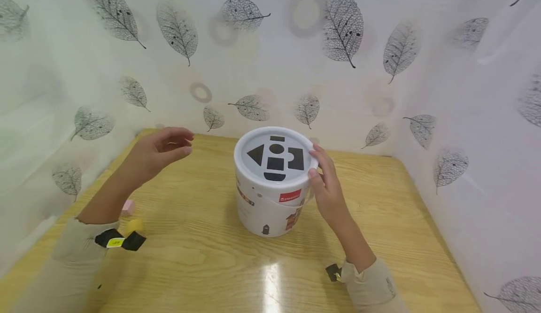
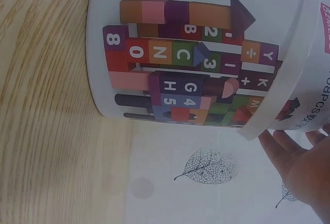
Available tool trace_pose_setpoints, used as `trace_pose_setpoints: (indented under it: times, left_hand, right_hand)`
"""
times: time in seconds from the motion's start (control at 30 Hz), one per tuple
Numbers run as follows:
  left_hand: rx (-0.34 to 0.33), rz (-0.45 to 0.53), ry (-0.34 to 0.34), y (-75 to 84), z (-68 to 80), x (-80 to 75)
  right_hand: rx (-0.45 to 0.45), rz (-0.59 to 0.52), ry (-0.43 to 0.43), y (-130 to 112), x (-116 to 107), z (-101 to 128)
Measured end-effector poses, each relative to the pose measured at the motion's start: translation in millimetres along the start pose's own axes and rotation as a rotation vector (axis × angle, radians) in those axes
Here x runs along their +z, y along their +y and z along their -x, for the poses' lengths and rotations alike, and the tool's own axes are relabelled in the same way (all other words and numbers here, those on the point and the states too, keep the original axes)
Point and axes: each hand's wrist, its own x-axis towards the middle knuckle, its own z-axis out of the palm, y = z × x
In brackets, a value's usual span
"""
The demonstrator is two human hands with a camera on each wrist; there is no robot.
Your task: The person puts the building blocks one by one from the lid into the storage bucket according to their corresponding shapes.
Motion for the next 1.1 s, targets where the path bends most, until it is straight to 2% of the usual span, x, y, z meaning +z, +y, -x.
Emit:
trace_pose_setpoints:
  times: [0.17,0.33,0.6,0.7,0.87,1.0,1.1]
  left_hand:
    - [-0.084,-0.076,0.053,-18.0,23.6,-19.6]
    - [-0.11,-0.113,0.084,-43.1,49.7,-33.8]
    - [-0.216,-0.179,0.149,-79.2,96.1,-49.8]
    - [-0.234,-0.193,0.161,-91.2,111.2,-53.5]
    - [-0.255,-0.188,0.148,-109.2,132.3,-58.5]
    - [-0.268,-0.202,0.12,-122.6,140.9,-61.2]
    - [-0.29,-0.197,0.071,-133.1,143.8,-62.1]
  right_hand:
    - [-0.001,0.01,-0.003,2.4,-0.7,-0.2]
    - [0.006,0.007,0.007,3.6,-0.2,0.1]
    - [-0.001,0.003,-0.01,1.8,-0.1,0.3]
    - [-0.011,-0.019,-0.003,1.7,0.3,0.1]
    - [-0.016,-0.045,0.014,0.9,1.8,0.3]
    - [-0.015,-0.047,0.013,-1.0,1.7,0.4]
    - [-0.016,-0.048,0.011,-2.2,1.5,0.2]
